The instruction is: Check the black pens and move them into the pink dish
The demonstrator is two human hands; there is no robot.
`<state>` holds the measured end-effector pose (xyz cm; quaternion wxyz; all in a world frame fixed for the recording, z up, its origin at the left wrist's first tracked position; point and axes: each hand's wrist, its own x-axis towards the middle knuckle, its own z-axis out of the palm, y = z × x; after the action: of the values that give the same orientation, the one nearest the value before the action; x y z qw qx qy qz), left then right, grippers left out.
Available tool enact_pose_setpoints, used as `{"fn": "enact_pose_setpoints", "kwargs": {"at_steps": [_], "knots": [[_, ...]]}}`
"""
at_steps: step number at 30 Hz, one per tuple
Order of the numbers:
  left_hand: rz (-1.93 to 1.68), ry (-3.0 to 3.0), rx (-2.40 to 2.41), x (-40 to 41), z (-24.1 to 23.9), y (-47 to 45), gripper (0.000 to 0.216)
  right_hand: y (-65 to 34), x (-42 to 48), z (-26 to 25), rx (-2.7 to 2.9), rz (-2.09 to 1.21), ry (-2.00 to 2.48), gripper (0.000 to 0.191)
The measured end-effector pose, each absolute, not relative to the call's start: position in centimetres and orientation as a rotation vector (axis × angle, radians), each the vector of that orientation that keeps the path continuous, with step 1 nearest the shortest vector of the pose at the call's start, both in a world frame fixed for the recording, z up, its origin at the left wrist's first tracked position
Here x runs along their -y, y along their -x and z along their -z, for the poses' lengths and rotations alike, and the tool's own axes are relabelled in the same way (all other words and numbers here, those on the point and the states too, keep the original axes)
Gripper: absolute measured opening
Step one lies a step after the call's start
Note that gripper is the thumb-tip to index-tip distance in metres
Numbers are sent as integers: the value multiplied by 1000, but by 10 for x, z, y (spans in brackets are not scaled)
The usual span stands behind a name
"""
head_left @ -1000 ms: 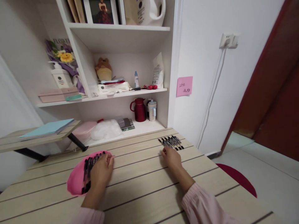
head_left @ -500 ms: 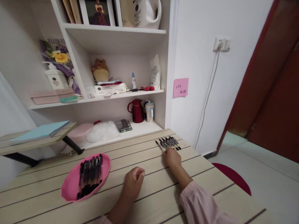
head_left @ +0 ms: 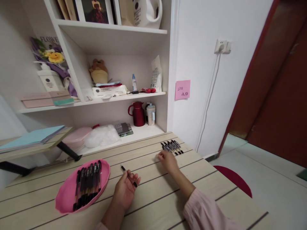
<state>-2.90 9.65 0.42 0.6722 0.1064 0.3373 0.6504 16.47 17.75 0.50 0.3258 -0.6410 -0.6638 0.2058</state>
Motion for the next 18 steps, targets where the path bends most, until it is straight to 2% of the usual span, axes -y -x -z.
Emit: {"fn": "enact_pose_setpoints", "kwargs": {"at_steps": [1,3,8,15,18], "knots": [[-1447,-248,-755,-95,-4,29,15,-178,-184,-9,1693,-382,1848,18],[-1394,-289,-734,-94,-3,28,13,-198,-192,-11,1644,-290,1964,19],[-1324,-561,-842,-89,-2,23,19,-203,-201,-2,1736,-182,2122,19],[-1201,-930,-1004,-87,4,15,31,-198,-202,1,1766,-156,2169,23],[-1130,-1002,-1019,-89,7,16,34,-196,-197,-1,1686,-234,2018,21]]}}
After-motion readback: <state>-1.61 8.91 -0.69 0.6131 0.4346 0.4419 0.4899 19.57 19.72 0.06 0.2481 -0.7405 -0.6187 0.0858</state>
